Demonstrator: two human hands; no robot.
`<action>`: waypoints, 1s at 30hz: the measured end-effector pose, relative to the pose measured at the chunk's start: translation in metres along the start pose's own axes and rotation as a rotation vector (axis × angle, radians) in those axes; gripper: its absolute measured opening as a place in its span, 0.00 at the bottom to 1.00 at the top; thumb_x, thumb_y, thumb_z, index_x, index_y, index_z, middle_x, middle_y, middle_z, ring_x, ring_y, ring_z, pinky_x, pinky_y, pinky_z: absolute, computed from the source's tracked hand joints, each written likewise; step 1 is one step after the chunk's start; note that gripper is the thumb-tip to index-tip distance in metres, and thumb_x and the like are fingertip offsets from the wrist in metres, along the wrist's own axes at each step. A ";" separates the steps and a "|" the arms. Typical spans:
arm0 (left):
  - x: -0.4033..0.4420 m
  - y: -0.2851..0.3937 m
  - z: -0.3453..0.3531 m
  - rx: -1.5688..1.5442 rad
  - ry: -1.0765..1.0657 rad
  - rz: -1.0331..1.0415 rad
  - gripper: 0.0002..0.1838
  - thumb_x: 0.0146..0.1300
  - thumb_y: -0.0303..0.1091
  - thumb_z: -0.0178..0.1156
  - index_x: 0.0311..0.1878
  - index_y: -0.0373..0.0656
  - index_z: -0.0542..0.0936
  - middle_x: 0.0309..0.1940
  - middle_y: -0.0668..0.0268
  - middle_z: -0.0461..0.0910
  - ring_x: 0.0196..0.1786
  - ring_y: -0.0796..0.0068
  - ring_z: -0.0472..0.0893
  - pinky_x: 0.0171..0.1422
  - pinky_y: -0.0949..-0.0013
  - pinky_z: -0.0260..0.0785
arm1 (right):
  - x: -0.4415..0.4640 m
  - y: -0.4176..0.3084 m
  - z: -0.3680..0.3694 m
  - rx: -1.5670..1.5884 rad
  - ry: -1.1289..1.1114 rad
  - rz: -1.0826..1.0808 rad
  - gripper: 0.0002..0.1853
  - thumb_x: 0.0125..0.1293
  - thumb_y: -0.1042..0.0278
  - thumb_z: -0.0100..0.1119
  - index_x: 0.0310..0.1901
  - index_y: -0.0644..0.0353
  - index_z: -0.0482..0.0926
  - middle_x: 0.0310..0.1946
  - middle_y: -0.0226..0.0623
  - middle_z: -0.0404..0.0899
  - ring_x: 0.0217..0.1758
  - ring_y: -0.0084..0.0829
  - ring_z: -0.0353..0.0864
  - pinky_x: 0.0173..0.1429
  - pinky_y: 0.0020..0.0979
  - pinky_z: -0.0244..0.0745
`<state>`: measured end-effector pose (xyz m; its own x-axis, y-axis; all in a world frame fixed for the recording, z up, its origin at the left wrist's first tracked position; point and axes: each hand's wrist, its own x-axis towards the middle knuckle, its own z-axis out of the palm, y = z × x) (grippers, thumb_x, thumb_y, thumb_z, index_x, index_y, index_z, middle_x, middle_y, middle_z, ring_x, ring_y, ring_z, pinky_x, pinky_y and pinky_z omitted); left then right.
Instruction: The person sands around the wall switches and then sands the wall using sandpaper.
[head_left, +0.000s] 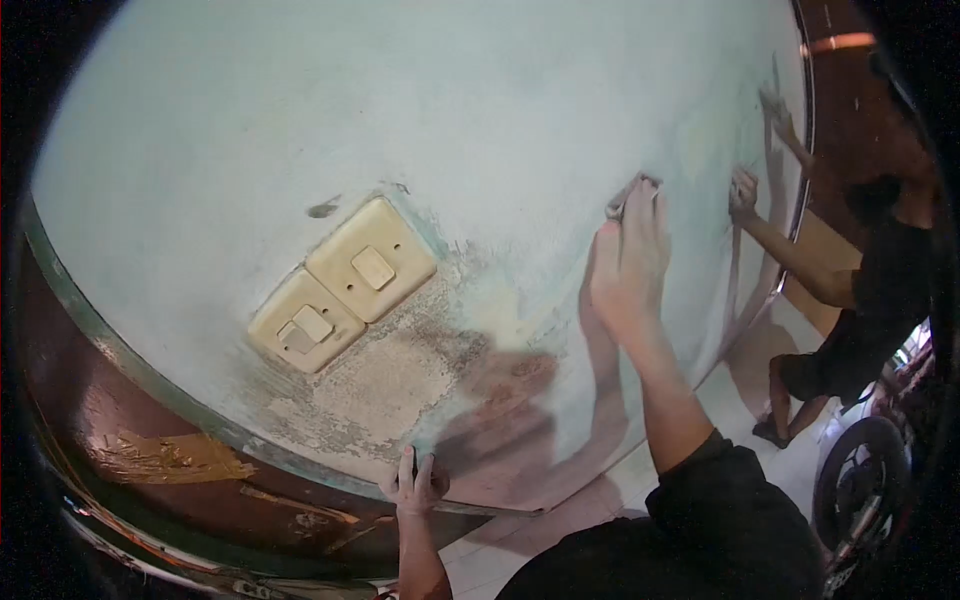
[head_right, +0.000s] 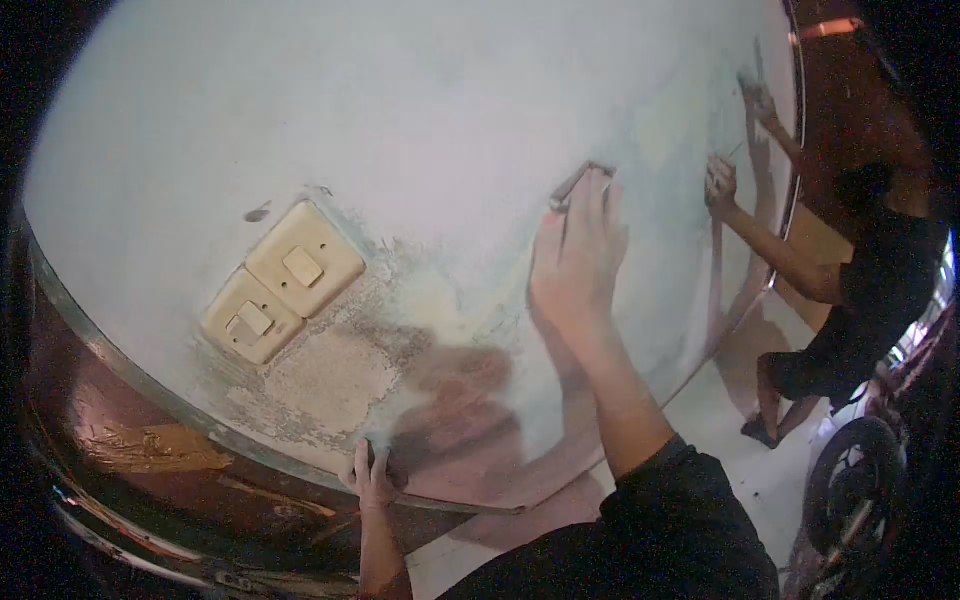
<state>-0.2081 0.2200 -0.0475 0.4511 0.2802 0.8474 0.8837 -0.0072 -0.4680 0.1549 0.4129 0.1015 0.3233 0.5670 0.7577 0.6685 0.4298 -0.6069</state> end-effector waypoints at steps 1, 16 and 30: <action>0.000 0.001 -0.004 0.004 -0.031 -0.005 0.15 0.56 0.37 0.61 0.48 0.55 0.79 0.62 0.60 0.78 0.47 0.63 0.77 0.51 0.62 0.66 | -0.006 -0.008 -0.001 -0.015 -0.017 -0.009 0.36 0.74 0.62 0.46 0.76 0.74 0.50 0.78 0.63 0.49 0.80 0.64 0.48 0.75 0.65 0.47; -0.020 0.002 -0.003 0.006 -0.078 -0.047 0.15 0.57 0.38 0.61 0.49 0.60 0.84 0.62 0.65 0.80 0.50 0.67 0.79 0.56 0.64 0.66 | -0.036 -0.028 -0.009 -0.021 -0.080 -0.097 0.36 0.72 0.63 0.46 0.76 0.71 0.52 0.77 0.57 0.53 0.78 0.70 0.48 0.76 0.64 0.47; -0.025 0.002 -0.003 0.032 -0.045 -0.067 0.19 0.57 0.41 0.60 0.53 0.65 0.84 0.63 0.65 0.79 0.54 0.68 0.78 0.59 0.61 0.64 | -0.062 -0.036 -0.009 0.001 -0.176 -0.149 0.36 0.68 0.64 0.51 0.73 0.76 0.57 0.76 0.60 0.55 0.73 0.75 0.51 0.74 0.66 0.47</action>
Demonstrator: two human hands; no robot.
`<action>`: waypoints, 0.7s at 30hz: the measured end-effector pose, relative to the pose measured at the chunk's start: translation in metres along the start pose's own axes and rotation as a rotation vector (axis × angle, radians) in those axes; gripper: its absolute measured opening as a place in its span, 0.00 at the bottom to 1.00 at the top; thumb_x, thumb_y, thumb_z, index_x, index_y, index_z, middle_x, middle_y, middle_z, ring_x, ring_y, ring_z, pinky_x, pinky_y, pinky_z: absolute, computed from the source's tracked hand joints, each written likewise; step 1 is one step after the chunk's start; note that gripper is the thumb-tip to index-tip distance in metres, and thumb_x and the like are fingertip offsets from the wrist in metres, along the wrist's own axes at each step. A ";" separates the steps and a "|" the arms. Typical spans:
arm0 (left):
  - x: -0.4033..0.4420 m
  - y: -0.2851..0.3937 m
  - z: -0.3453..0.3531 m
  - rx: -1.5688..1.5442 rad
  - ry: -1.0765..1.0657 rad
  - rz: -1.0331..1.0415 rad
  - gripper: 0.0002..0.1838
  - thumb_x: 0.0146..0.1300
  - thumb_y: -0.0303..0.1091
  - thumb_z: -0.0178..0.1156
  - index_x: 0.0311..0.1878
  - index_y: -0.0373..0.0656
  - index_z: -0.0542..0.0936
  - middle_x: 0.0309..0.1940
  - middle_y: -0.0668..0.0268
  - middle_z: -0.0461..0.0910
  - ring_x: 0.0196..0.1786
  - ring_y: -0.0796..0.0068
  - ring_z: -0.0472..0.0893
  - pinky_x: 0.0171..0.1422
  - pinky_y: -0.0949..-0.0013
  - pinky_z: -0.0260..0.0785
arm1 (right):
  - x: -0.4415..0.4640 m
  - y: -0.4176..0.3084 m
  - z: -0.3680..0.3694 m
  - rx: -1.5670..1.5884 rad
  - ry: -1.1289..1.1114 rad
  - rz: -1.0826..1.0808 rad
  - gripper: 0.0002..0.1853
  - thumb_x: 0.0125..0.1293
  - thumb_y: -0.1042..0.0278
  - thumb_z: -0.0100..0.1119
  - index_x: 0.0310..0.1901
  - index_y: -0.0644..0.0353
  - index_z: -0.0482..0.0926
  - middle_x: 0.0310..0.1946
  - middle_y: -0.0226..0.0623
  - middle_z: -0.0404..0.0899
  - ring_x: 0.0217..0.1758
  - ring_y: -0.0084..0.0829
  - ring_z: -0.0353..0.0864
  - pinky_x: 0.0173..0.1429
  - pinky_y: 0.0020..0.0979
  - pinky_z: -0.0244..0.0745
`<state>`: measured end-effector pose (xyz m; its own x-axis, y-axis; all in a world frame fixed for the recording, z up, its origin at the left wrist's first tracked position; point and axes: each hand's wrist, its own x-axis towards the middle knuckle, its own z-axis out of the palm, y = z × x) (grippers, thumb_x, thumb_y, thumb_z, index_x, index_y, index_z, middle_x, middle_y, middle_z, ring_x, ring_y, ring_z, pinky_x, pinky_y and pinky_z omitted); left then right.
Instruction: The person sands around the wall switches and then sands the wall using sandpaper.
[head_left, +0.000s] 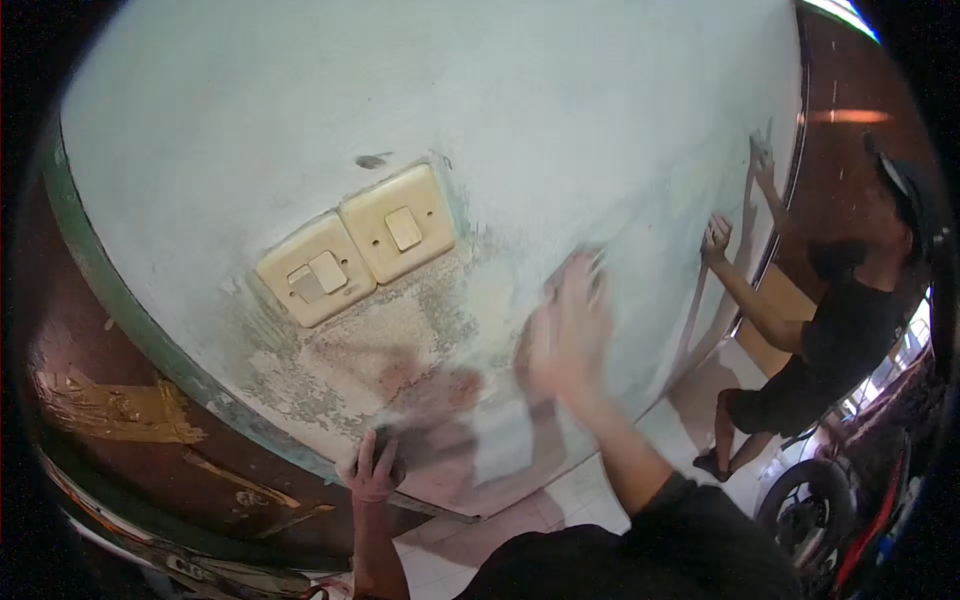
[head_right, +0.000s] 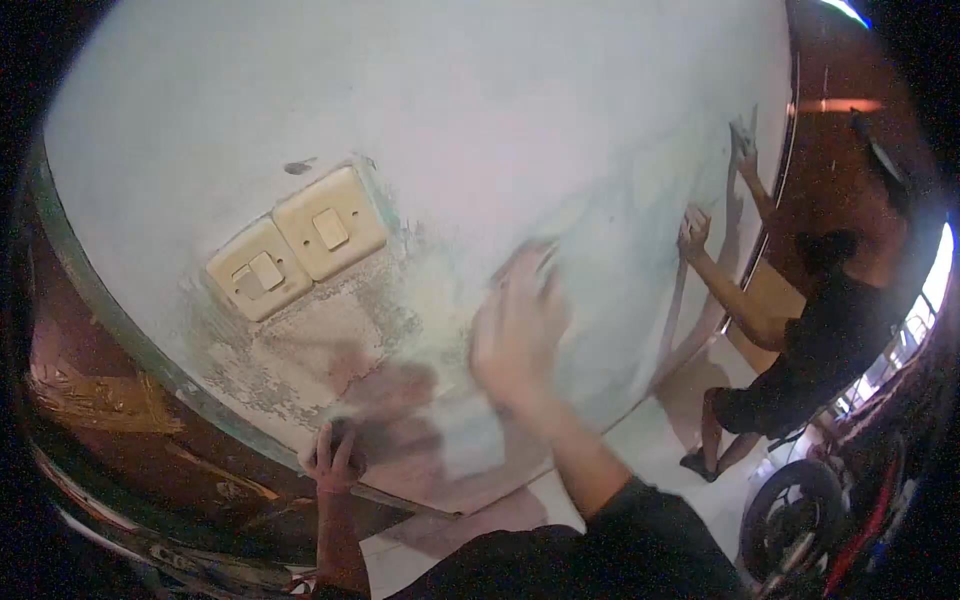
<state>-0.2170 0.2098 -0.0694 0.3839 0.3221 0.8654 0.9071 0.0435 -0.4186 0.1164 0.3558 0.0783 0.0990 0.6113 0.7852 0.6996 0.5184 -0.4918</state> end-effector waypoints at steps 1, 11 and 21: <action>0.008 0.001 -0.001 0.025 0.032 0.013 0.19 0.60 0.44 0.59 0.55 0.66 0.83 0.64 0.65 0.79 0.56 0.69 0.78 0.60 0.61 0.65 | -0.010 -0.001 -0.004 -0.001 0.002 -0.011 0.36 0.68 0.64 0.51 0.73 0.76 0.57 0.76 0.60 0.55 0.73 0.75 0.51 0.74 0.66 0.47; 0.001 -0.004 0.000 -0.026 0.004 0.023 0.16 0.63 0.48 0.57 0.53 0.68 0.84 0.65 0.70 0.77 0.60 0.66 0.75 0.58 0.61 0.68 | 0.048 0.045 -0.005 -0.085 0.130 -0.052 0.38 0.67 0.64 0.48 0.76 0.73 0.52 0.77 0.56 0.55 0.78 0.72 0.47 0.75 0.69 0.42; 0.009 -0.006 -0.007 -0.020 -0.018 0.018 0.17 0.60 0.43 0.57 0.52 0.67 0.84 0.66 0.68 0.76 0.59 0.64 0.74 0.57 0.59 0.67 | 0.073 0.063 -0.009 -0.061 0.231 -0.008 0.35 0.68 0.64 0.48 0.72 0.79 0.56 0.68 0.69 0.66 0.70 0.77 0.58 0.79 0.57 0.48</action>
<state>-0.2183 0.2060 -0.0575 0.3967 0.3400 0.8526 0.9036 0.0189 -0.4280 0.1740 0.4278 0.1083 0.2475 0.4508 0.8576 0.7417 0.4814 -0.4670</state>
